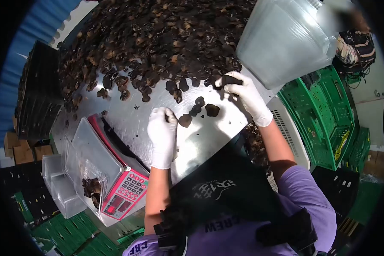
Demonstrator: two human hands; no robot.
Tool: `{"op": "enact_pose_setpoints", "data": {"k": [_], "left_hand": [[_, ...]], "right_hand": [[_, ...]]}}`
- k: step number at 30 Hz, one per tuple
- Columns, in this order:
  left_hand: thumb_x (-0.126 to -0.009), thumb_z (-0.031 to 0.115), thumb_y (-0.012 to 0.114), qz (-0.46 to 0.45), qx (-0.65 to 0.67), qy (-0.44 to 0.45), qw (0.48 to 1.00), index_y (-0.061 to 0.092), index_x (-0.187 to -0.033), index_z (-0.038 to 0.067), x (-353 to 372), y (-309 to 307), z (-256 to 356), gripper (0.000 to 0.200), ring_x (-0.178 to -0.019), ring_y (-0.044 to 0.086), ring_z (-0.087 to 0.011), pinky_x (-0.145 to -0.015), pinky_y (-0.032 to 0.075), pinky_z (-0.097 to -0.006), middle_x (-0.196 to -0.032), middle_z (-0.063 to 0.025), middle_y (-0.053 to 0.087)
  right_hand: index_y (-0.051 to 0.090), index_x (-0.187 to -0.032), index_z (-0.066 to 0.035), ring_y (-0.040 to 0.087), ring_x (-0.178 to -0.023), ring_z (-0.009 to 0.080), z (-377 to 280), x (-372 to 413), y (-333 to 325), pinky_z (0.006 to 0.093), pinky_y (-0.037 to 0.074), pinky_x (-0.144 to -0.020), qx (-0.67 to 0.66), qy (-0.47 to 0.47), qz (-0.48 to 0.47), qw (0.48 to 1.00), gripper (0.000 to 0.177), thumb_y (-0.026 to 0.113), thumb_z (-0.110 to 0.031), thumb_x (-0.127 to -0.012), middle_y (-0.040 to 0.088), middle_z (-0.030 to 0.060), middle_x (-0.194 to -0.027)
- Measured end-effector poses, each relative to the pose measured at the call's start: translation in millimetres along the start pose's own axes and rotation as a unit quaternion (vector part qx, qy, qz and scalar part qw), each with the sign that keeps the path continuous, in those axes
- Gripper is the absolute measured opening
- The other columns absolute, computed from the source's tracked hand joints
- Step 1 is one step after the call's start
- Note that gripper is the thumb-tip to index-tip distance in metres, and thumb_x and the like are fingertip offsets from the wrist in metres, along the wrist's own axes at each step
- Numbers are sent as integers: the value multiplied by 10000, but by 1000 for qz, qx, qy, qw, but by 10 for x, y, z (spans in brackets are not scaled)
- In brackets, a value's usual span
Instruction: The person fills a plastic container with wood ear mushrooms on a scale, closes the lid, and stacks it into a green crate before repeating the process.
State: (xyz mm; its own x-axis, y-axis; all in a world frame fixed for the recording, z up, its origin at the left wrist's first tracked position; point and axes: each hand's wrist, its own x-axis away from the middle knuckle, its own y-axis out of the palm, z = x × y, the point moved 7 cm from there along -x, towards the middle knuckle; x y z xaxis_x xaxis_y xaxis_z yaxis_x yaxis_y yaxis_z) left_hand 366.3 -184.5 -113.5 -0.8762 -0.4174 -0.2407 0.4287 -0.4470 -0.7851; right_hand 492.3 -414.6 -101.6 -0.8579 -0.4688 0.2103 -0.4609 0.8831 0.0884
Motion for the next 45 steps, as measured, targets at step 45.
{"op": "enact_pose_setpoints", "data": {"k": [45], "left_hand": [[-707, -15, 661, 191, 212, 28, 958, 565, -885, 36, 284, -1521, 169, 208, -750, 609, -304, -658, 498, -363, -849, -133, 566]], "right_hand": [[614, -1077, -20, 599, -930, 178, -769, 435, 2251, 282, 475, -831, 153, -257, -112, 948, 260, 615, 10, -820, 619, 63, -991]]}}
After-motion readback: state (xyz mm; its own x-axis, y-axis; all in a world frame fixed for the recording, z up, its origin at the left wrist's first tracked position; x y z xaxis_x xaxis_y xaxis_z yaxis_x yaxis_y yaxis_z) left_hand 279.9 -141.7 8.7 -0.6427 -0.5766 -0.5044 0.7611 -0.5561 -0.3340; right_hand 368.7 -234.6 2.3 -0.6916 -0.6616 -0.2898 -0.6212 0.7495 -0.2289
